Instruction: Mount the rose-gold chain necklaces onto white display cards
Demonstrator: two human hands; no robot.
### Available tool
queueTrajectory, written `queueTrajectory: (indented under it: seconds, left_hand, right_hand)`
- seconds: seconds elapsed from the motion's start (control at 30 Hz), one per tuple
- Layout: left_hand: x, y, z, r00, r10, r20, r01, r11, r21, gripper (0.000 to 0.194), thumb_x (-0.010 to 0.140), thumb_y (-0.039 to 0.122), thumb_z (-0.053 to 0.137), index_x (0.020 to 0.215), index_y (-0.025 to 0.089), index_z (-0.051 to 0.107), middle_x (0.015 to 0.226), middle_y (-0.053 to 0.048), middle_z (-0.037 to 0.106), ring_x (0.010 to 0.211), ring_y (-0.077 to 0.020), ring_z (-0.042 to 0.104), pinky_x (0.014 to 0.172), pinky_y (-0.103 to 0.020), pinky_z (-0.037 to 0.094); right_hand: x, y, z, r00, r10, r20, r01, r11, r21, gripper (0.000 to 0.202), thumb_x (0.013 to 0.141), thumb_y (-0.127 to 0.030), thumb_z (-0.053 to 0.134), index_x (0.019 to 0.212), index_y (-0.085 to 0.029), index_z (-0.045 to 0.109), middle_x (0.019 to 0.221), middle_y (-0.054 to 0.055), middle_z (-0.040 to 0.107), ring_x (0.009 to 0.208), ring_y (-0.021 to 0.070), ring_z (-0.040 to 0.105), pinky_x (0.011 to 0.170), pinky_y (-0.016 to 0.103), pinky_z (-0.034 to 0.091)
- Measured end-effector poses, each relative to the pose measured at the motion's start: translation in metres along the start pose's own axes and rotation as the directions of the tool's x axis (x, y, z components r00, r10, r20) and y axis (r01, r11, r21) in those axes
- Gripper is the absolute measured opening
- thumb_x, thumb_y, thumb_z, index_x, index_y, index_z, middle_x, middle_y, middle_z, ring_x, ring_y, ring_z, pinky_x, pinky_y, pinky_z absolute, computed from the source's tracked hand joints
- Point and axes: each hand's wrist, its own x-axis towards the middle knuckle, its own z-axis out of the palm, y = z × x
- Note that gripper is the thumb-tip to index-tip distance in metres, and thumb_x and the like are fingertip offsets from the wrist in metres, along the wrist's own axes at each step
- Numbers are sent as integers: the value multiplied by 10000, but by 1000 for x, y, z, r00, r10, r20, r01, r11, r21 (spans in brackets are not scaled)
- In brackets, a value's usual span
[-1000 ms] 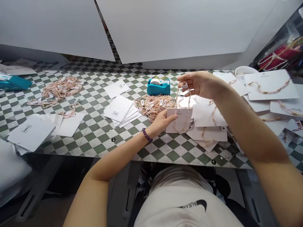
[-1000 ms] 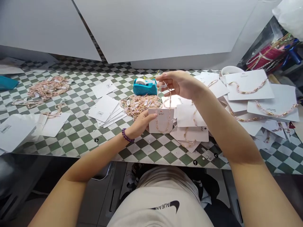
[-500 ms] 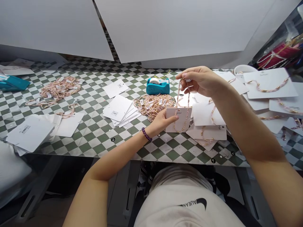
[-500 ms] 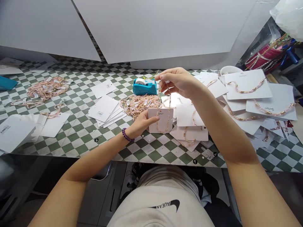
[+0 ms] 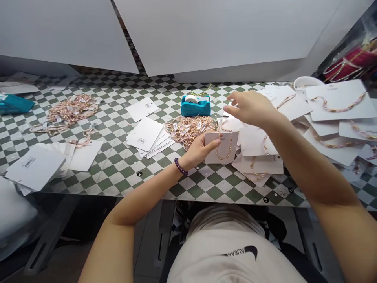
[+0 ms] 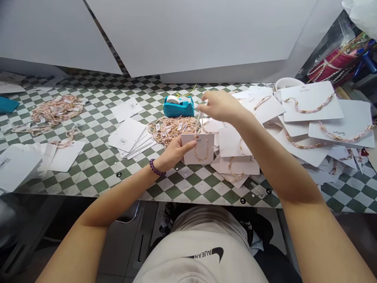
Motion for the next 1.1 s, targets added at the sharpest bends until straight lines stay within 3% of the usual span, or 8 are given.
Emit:
queueTrajectory:
  seconds: [0.07, 0.13, 0.27, 0.37, 0.6, 0.77, 0.93, 1.1]
  left_hand:
    - [1, -1, -1, 999, 13, -30, -13, 1000, -20, 460, 807, 502, 710, 1077, 137, 636, 1138, -117, 676, 1036, -224, 634, 888, -337, 502]
    - [2, -1, -3, 999, 30, -43, -32, 997, -69, 464, 813, 485, 709, 1119, 146, 629, 1189, -122, 669, 1074, -231, 631, 908, -341, 503]
    - [2, 0, -2, 997, 60, -47, -67, 985, -160, 477, 809, 466, 721, 1187, 193, 622, 1276, -106, 651, 1124, -235, 631, 930, -343, 514]
    - [1, 2, -1, 994, 81, -69, -90, 984, -152, 467, 789, 458, 741, 1183, 227, 641, 1373, -81, 599, 1181, -236, 607, 939, -328, 522]
    - [1, 5, -3, 983, 117, -144, -139, 979, -151, 463, 826, 465, 695, 1263, 339, 612, 1410, -13, 572, 1113, -207, 636, 859, -306, 568]
    - [-3, 5, 0, 987, 104, -122, -123, 979, -160, 404, 859, 466, 670, 1243, 345, 637, 1279, -8, 659, 1072, -214, 660, 834, -323, 585]
    - [-6, 9, -1, 994, 89, -61, -97, 983, -158, 391, 909, 514, 589, 1272, 374, 622, 1303, -13, 649, 1203, -261, 609, 876, -387, 580]
    - [-6, 11, -4, 973, 160, -167, -174, 982, -71, 336, 863, 416, 678, 1195, 367, 682, 1281, -3, 641, 1203, -249, 582, 937, -391, 538]
  right_hand:
    - [-23, -1, -1, 996, -1, -91, -19, 977, -214, 190, 788, -367, 726, 867, -202, 676, 828, 85, 650, 946, 280, 618, 767, 382, 491]
    - [-49, 0, 1, 996, -9, -89, -15, 963, -269, 261, 853, -441, 651, 985, -220, 687, 862, 85, 669, 906, 269, 631, 740, 380, 487]
    - [-93, 11, 19, 999, -15, -36, 12, 997, -74, 429, 843, -487, 666, 1190, -237, 628, 850, 50, 690, 735, 194, 635, 653, 337, 495]
    - [-110, 21, 36, 998, 50, -46, -43, 988, 145, 430, 841, -457, 678, 1202, -241, 588, 814, 17, 680, 674, 158, 623, 615, 309, 497]
    - [-118, 25, 47, 992, 124, -10, -106, 883, 457, 259, 851, -386, 665, 1012, -221, 546, 920, 30, 663, 733, 132, 610, 550, 244, 484]
    - [-119, 25, 55, 974, 196, -115, -128, 893, 432, 290, 840, -369, 658, 1051, -237, 509, 906, 28, 629, 723, 135, 590, 485, 226, 455]
    - [-120, 22, 56, 956, 225, -186, -127, 894, 429, 286, 828, -351, 635, 1059, -248, 501, 880, 36, 645, 743, 164, 621, 567, 284, 524]
    - [-122, 24, 57, 950, 216, -226, -100, 895, 435, 269, 822, -357, 632, 1032, -263, 492, 860, 39, 642, 749, 185, 632, 626, 342, 556]
